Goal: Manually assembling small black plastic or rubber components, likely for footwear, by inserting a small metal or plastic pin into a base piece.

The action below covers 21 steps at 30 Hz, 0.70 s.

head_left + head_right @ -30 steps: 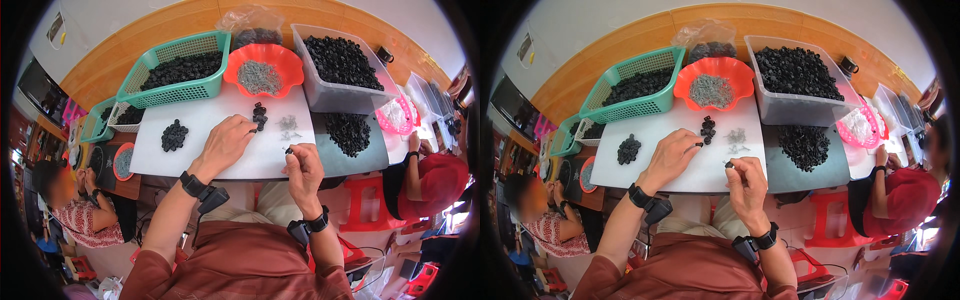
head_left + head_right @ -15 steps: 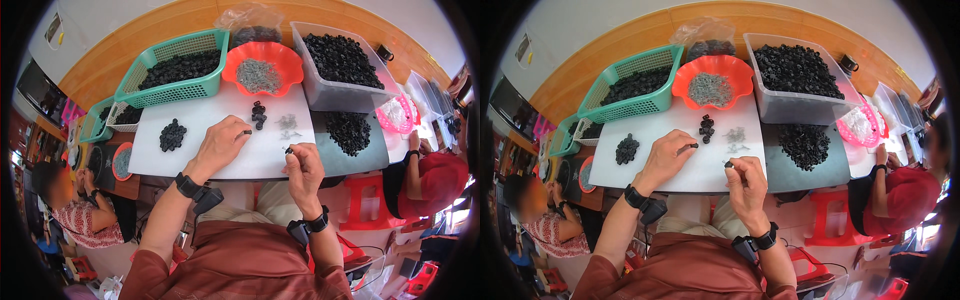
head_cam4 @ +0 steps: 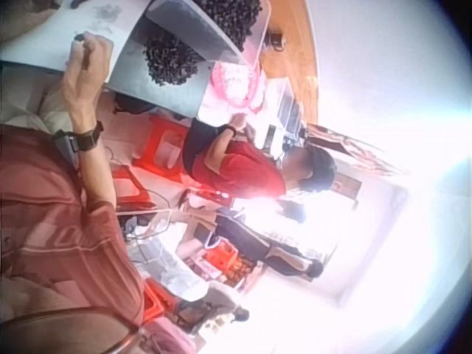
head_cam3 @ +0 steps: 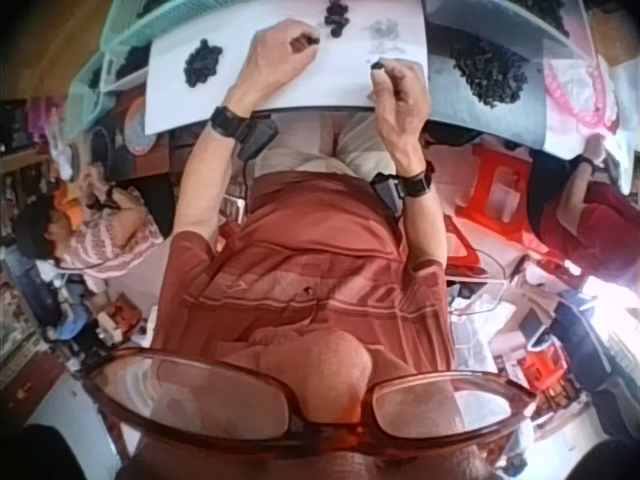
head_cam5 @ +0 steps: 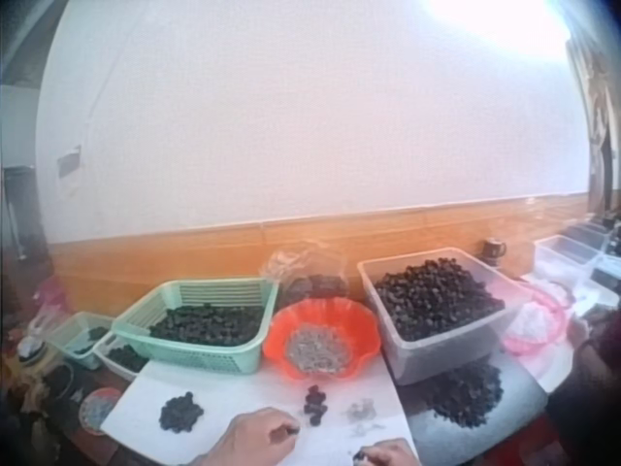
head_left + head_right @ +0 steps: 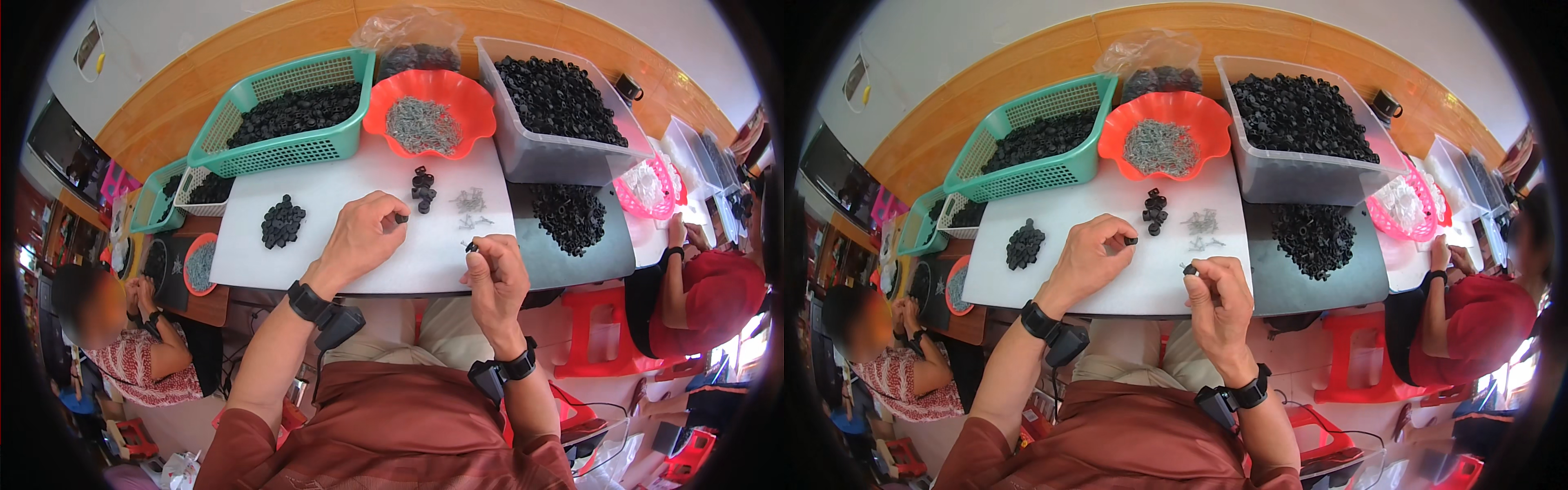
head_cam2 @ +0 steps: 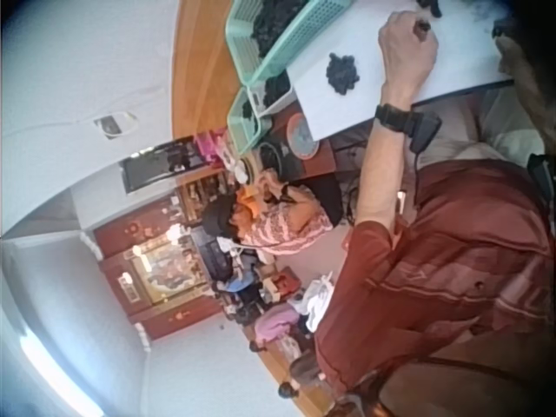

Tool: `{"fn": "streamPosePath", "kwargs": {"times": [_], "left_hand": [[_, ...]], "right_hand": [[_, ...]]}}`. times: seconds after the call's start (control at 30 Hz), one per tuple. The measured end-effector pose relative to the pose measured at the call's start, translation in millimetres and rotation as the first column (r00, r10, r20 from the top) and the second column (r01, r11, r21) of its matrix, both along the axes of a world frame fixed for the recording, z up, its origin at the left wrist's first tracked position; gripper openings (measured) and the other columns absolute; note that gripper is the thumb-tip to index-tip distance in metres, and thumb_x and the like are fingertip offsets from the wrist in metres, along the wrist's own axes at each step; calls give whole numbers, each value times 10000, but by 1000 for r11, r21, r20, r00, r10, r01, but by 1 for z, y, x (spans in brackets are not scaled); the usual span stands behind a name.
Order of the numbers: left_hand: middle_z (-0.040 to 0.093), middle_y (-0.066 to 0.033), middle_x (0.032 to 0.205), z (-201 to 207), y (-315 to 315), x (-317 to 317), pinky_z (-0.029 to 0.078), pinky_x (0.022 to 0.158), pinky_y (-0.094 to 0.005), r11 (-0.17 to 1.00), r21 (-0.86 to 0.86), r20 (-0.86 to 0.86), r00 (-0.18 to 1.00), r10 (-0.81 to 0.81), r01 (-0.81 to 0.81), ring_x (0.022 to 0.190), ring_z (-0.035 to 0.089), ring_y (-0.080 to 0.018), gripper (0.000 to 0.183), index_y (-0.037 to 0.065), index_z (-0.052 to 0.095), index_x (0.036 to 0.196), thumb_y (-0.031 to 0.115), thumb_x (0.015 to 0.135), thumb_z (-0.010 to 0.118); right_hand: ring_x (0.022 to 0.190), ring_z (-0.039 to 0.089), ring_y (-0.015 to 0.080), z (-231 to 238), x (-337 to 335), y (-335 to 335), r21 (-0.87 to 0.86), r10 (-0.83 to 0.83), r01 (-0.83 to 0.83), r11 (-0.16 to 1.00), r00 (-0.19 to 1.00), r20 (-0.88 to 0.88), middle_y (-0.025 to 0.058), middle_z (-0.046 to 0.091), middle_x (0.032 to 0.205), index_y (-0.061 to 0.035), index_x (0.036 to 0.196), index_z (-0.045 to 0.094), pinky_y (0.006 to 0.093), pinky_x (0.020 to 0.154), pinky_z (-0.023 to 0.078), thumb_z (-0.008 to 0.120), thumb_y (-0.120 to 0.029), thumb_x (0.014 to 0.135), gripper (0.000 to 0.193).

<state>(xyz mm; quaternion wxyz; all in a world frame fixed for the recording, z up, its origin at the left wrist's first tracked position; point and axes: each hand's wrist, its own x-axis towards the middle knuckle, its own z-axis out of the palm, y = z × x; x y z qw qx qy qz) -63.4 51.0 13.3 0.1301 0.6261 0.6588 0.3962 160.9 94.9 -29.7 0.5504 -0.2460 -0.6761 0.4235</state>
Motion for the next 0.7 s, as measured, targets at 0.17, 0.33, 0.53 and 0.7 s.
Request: {"fn": "streamPosePath", "kwargs": {"times": [0.17, 0.33, 0.53, 0.7], "left_hand": [[673, -82, 830, 2, 1, 1, 531, 680, -313, 1000, -13, -22, 1000, -22, 22, 712, 644, -180, 152, -3, 675, 912, 30, 775, 733], [676, -80, 822, 4, 2, 3, 528, 674, -306, 999, -44, -18, 1000, -26, 25, 698, 631, -173, 166, 1, 686, 931, 41, 777, 733], [693, -70, 840, -2, 2, 1, 533, 690, -284, 997, -78, 17, 1000, 17, -16, 716, 636, -145, 218, 5, 712, 1004, 74, 801, 749], [710, -61, 907, -4, -2, -2, 540, 729, -271, 996, -71, 94, 994, 51, -44, 767, 645, -122, 241, 1, 721, 1062, 83, 839, 755]], "right_hand": [[745, 612, 100, 1, 1, 0, -3, 3, -3, 1000, 1000, 3, 94, 589, 1055, 37, 1122, 656, 224, 569, 563, 676, -1, 971, 157], [749, 614, 100, 1, 2, 0, -4, 3, -3, 1000, 1000, -1, 94, 588, 1059, 38, 1127, 653, 224, 574, 563, 677, -6, 973, 162], [746, 611, 100, 0, 2, 1, -7, 13, -13, 1000, 1000, -13, 97, 587, 1058, 41, 1126, 652, 225, 569, 561, 680, -14, 974, 164], [729, 601, 97, 1, 1, 1, 10, 8, -8, 1000, 1000, -14, 99, 589, 1050, 40, 1120, 655, 225, 563, 557, 682, -20, 975, 159]]}}
